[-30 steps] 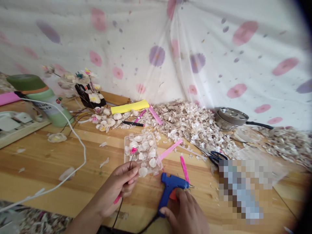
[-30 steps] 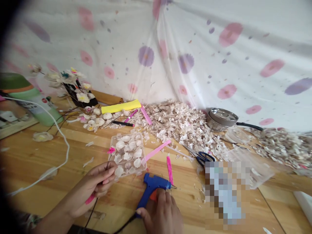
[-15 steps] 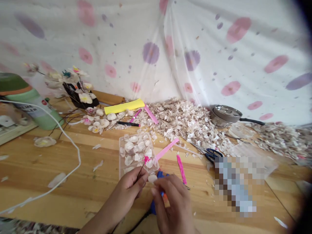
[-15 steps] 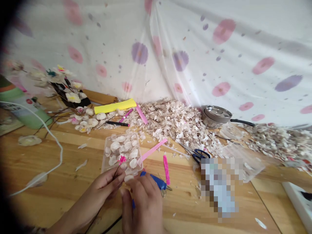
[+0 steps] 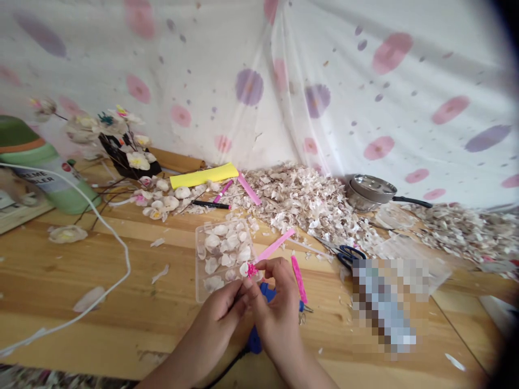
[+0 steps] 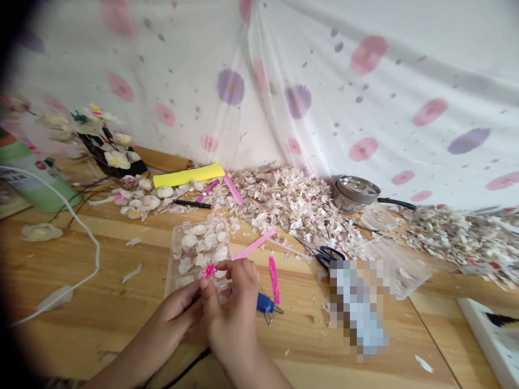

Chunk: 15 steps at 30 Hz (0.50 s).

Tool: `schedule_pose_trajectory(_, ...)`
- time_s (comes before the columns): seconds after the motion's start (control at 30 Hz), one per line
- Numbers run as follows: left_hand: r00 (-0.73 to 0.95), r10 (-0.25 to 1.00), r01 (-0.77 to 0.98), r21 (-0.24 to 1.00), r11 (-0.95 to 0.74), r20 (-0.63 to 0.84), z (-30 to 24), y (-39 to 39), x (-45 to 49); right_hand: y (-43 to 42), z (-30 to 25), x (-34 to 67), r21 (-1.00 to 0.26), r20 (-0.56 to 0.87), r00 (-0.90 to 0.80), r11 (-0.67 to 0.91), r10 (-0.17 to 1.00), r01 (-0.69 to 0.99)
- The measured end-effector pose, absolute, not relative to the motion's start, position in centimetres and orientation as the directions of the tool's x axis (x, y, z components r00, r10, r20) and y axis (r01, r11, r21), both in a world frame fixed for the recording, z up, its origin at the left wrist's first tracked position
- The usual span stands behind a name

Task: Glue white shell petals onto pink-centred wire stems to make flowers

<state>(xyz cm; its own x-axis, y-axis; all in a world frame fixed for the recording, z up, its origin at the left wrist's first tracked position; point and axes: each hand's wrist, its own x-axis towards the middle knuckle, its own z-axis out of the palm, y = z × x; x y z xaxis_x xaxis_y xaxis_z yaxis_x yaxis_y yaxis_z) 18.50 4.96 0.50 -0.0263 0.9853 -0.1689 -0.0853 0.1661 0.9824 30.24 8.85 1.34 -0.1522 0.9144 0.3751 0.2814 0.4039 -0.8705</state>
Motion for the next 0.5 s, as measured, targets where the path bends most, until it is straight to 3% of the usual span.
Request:
schedule_pose_trajectory(0.27,0.130,0.954,-0.231,0.927,0.294,-0.270,-0.3,4.3,18.2,9.1,1.5,30.1,-0.951,0.288,-0.124,0.299,0.950,0.083)
schedule_pose_trajectory(0.5,0.438,0.820,-0.418,0.725,0.548,-0.368,0.7,3.7,17.1,9.0,1.6,30.7,-0.989,0.077,-0.260,0.040,0.962,-0.145)
